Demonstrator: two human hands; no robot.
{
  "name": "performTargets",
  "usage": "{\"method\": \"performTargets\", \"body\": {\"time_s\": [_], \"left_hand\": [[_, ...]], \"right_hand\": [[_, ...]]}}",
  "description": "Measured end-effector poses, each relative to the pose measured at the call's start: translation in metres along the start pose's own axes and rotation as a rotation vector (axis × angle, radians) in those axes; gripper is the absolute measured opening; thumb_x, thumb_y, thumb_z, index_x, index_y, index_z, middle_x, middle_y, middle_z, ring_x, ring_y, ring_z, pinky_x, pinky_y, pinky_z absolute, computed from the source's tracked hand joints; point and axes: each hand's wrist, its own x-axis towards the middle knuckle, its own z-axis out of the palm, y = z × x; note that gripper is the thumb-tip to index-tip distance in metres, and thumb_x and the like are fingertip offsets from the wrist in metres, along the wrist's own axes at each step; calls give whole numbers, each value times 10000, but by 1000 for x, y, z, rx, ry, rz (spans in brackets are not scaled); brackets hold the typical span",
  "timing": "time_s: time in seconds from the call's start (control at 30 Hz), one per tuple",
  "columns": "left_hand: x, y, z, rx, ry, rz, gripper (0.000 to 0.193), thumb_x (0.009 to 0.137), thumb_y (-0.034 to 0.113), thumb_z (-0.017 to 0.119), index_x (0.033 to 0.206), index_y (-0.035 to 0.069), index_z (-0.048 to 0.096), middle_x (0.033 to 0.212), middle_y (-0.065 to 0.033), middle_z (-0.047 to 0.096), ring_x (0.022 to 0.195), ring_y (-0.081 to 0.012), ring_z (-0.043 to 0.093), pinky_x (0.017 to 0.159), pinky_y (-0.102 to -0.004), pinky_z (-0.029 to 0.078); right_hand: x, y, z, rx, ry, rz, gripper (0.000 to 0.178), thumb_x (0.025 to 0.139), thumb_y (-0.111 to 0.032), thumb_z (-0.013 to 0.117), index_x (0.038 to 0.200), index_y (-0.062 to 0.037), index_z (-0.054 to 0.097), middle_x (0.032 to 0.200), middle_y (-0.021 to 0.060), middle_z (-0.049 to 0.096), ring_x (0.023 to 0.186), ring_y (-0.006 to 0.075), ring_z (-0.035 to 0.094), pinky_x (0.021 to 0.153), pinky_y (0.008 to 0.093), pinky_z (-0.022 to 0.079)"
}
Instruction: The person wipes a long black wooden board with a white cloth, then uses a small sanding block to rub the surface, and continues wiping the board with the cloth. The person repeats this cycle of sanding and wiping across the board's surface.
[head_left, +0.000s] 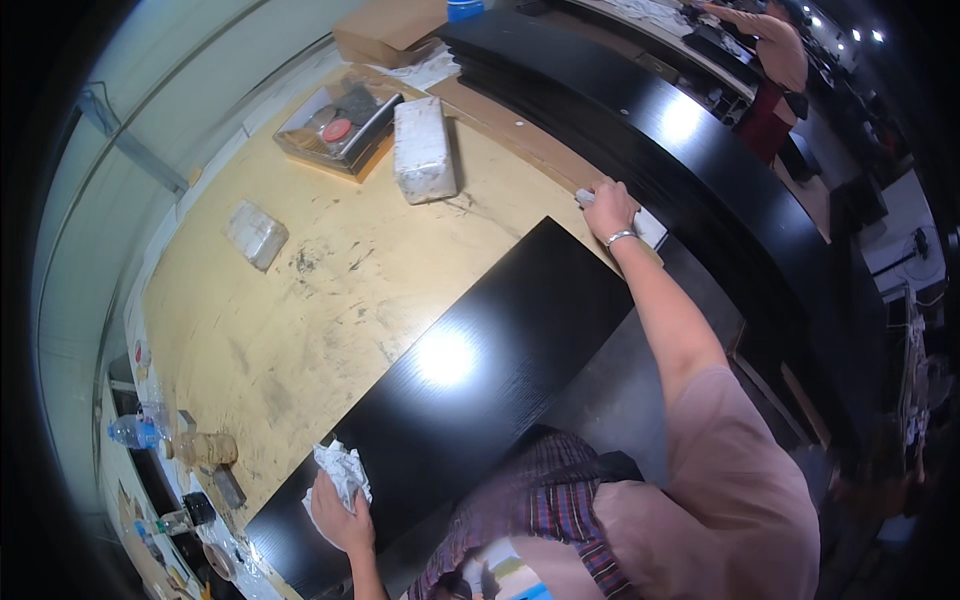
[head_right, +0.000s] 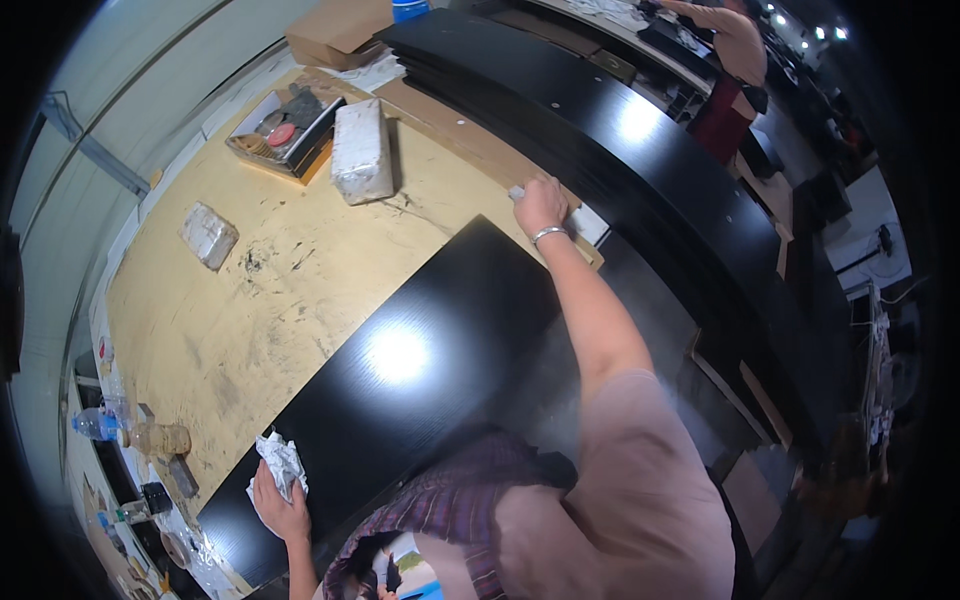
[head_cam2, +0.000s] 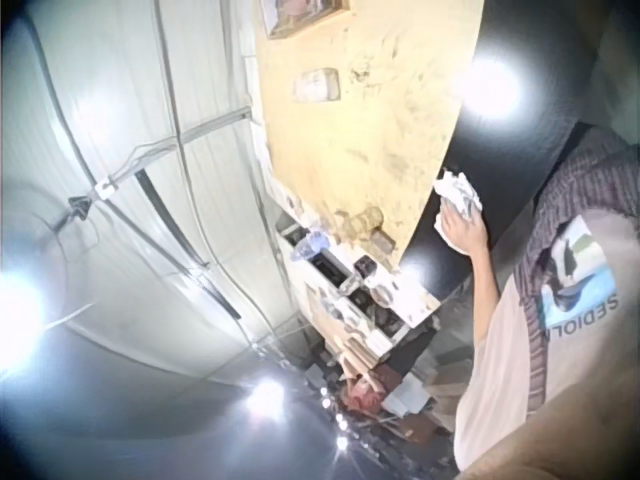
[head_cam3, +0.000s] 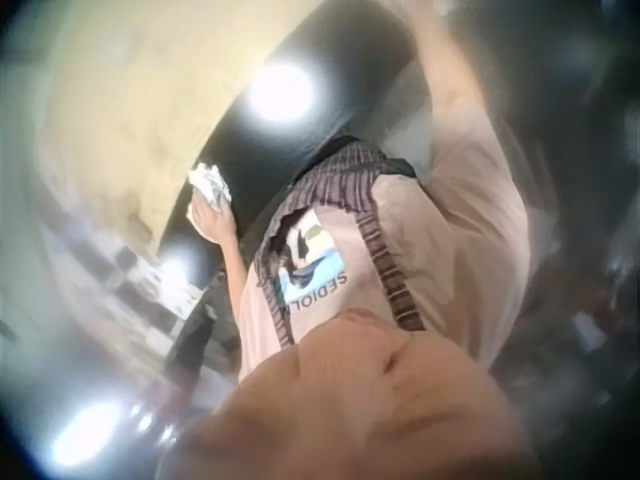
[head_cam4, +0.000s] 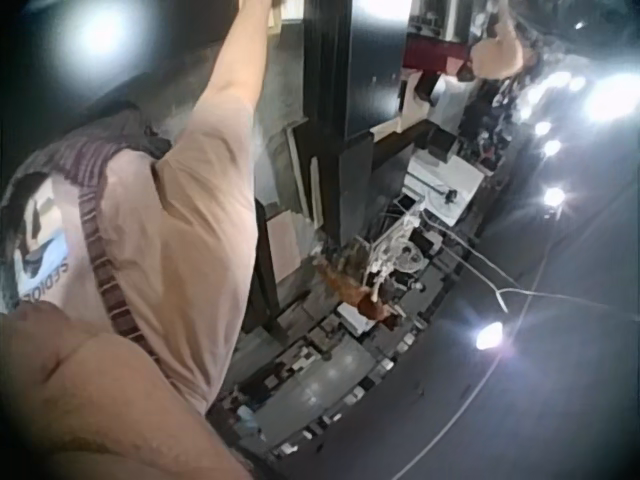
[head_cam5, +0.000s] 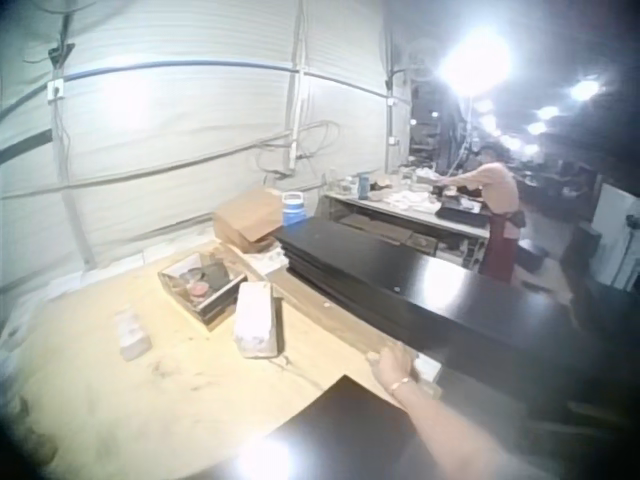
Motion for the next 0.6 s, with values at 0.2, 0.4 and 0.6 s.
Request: {"method": "performTargets", "body": {"time_s": [0.2, 0.4, 0.6], "left_hand": [[-2, -10, 6, 41, 18, 32, 734, 796, 238, 710, 1455, 8, 484, 1444, -183, 552, 1324, -401, 489, 1143, -479, 344], [0, -10, 3, 42, 17, 48, 679, 836, 277, 675, 1430, -5, 505, 1423, -194, 564, 1302, -416, 499, 1130, -499, 357], [-3, -10, 4, 28, 31, 66, 664, 847, 280, 675, 1423, -9, 509, 1417, -202, 564, 1296, -420, 501, 1127, -502, 358]], "right_hand": [[-14, -19, -3, 333, -142, -177, 184, 823, -137, 732, 1000, -113, 776, 1083, 107, 700, 1060, 321, 638, 933, 436, 514], [-18, -9, -7, 368, -293, -229, 151, 842, -129, 716, 979, -80, 760, 1024, 115, 701, 1023, 323, 649, 906, 402, 508], [-90, 84, -76, 419, -476, -224, 173, 841, -189, 724, 956, -67, 766, 975, 112, 718, 979, 277, 669, 857, 363, 513]]}}
